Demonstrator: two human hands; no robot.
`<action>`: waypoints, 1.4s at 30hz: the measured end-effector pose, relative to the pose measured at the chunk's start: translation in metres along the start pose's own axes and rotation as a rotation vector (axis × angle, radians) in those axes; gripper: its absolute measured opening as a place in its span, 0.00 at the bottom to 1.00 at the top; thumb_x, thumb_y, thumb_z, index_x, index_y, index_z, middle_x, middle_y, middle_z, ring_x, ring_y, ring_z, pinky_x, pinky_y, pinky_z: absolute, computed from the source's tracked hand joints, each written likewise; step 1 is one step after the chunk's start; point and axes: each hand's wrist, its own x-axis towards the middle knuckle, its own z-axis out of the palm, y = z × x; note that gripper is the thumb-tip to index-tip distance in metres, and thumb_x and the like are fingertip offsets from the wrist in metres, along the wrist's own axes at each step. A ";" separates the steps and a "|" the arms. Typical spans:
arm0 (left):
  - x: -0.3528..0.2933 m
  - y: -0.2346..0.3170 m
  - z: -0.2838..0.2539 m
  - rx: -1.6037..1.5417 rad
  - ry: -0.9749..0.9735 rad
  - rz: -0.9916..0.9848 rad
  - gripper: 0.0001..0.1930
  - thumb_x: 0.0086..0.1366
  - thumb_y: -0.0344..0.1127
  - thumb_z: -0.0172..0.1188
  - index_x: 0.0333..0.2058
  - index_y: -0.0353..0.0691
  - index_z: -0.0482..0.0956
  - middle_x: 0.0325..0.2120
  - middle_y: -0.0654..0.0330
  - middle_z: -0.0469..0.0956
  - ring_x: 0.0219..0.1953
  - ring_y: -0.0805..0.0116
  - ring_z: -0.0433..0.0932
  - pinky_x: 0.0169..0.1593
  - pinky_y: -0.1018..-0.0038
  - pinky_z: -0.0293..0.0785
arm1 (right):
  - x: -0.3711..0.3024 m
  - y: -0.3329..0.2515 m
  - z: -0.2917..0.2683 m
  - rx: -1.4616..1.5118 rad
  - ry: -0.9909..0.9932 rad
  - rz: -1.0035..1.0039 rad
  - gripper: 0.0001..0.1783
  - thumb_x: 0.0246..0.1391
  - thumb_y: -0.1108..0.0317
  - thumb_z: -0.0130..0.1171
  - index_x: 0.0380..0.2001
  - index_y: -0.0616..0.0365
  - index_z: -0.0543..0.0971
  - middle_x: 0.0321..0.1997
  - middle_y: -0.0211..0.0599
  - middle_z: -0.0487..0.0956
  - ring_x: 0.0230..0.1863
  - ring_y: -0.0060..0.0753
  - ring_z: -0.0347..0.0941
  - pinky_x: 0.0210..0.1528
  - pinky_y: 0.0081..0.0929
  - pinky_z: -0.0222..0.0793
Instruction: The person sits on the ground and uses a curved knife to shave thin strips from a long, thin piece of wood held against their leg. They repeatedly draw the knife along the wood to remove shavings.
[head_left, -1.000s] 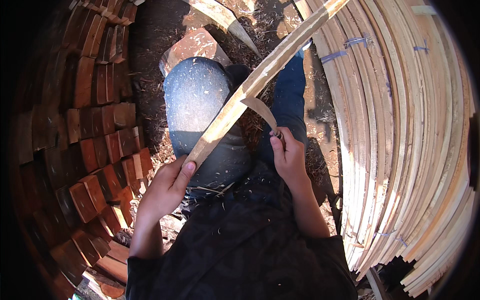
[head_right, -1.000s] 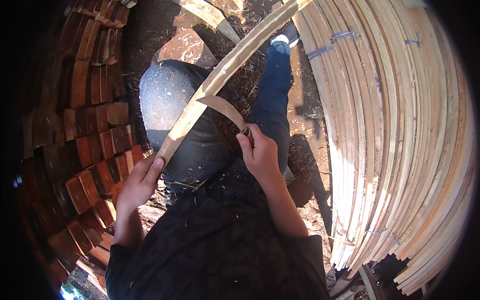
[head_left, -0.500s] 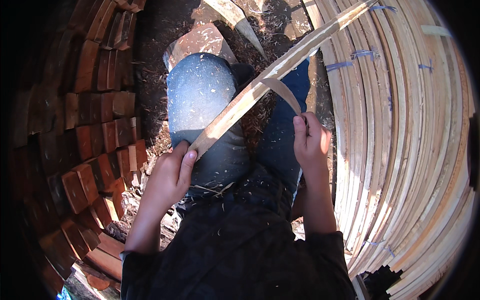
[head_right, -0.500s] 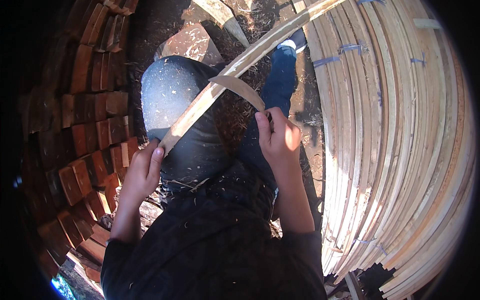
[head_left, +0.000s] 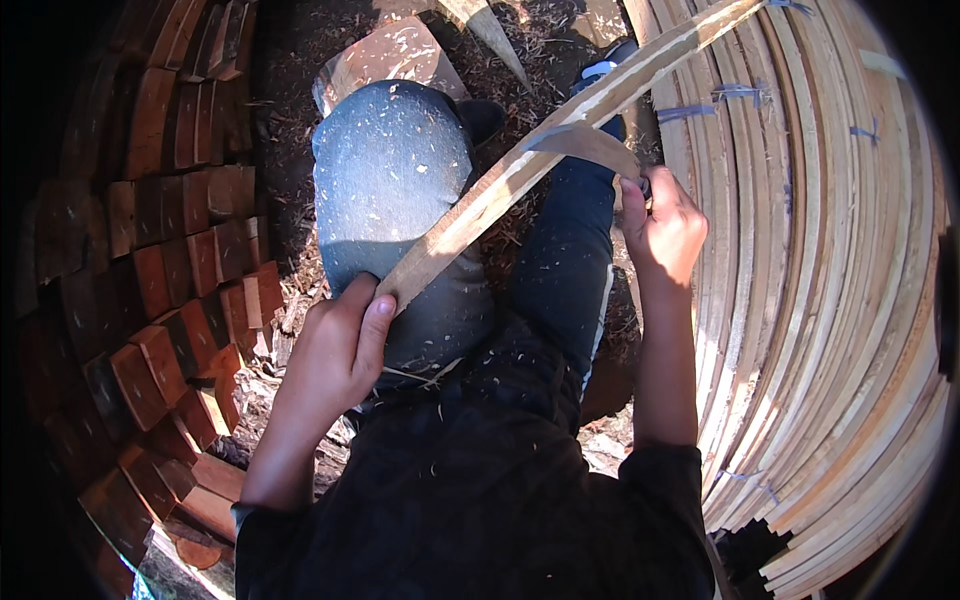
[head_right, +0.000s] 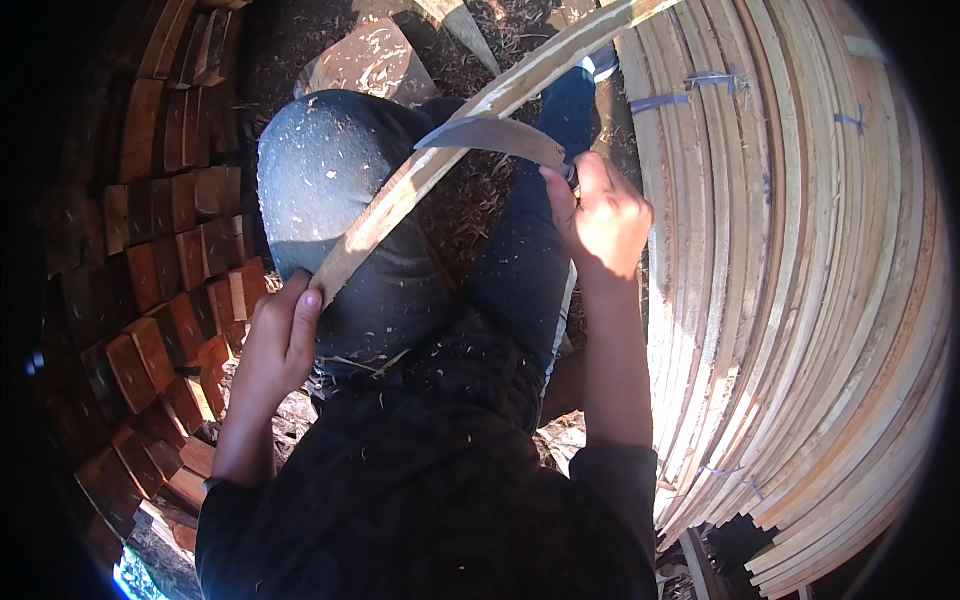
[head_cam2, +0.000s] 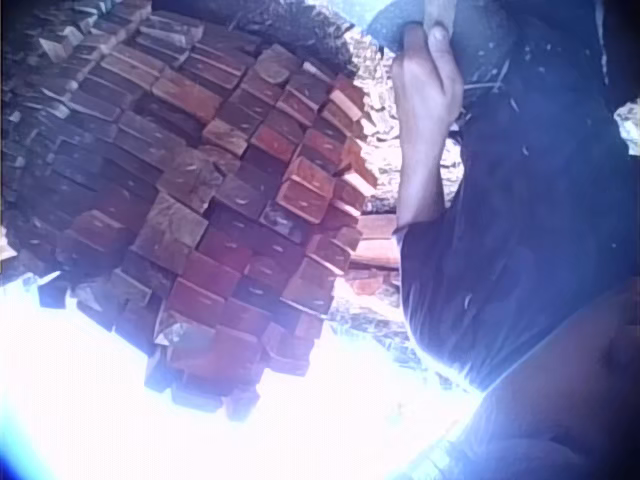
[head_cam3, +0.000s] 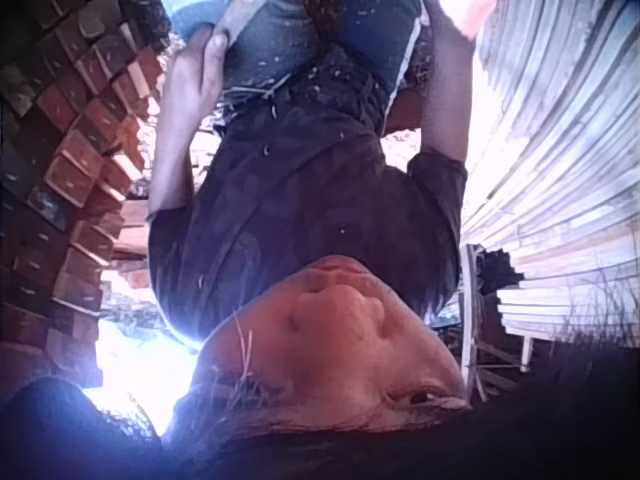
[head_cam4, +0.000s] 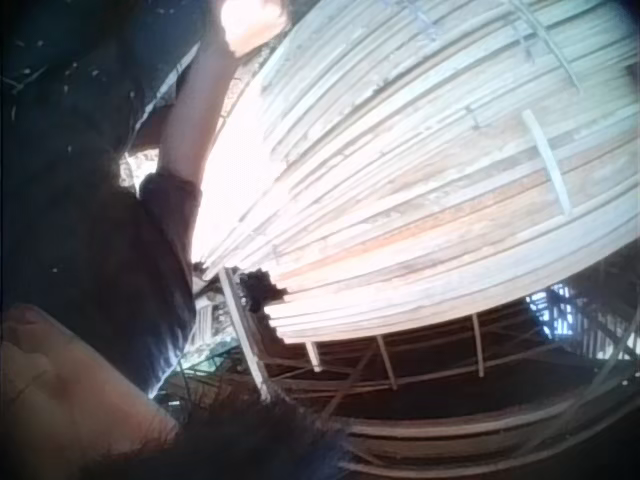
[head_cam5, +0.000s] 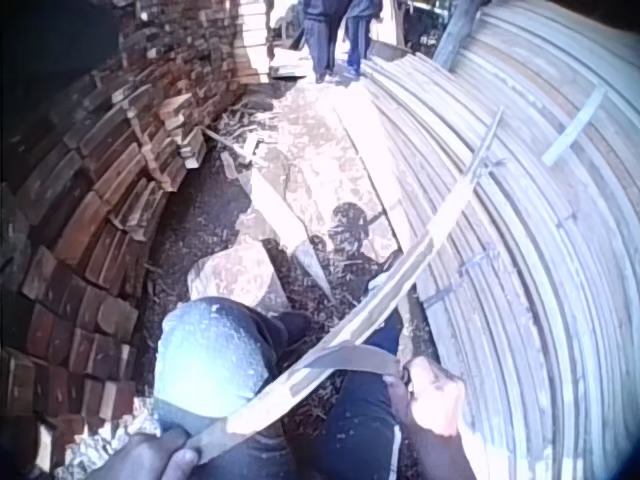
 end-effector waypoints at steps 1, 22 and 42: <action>-0.001 0.000 0.001 -0.006 -0.003 -0.003 0.14 0.69 0.38 0.45 0.28 0.32 0.68 0.14 0.42 0.68 0.23 0.38 0.72 0.26 0.55 0.64 | 0.002 0.002 0.000 -0.003 0.005 -0.011 0.17 0.47 0.55 0.64 0.22 0.55 0.72 0.18 0.35 0.74 0.19 0.42 0.73 0.20 0.34 0.68; 0.001 -0.002 0.000 -0.004 0.026 0.031 0.18 0.69 0.42 0.46 0.26 0.31 0.70 0.16 0.40 0.69 0.24 0.38 0.72 0.28 0.53 0.65 | -0.035 -0.026 0.019 0.676 -0.213 0.428 0.16 0.62 0.57 0.49 0.26 0.57 0.73 0.14 0.32 0.67 0.15 0.21 0.64 0.19 0.21 0.59; 0.011 -0.008 0.009 -0.061 -0.101 0.337 0.30 0.53 0.49 0.67 0.39 0.25 0.70 0.13 0.52 0.69 0.16 0.63 0.70 0.24 0.68 0.67 | -0.108 -0.084 -0.021 0.943 -0.048 0.836 0.21 0.63 0.54 0.48 0.21 0.58 0.68 0.15 0.23 0.63 0.17 0.15 0.58 0.19 0.19 0.55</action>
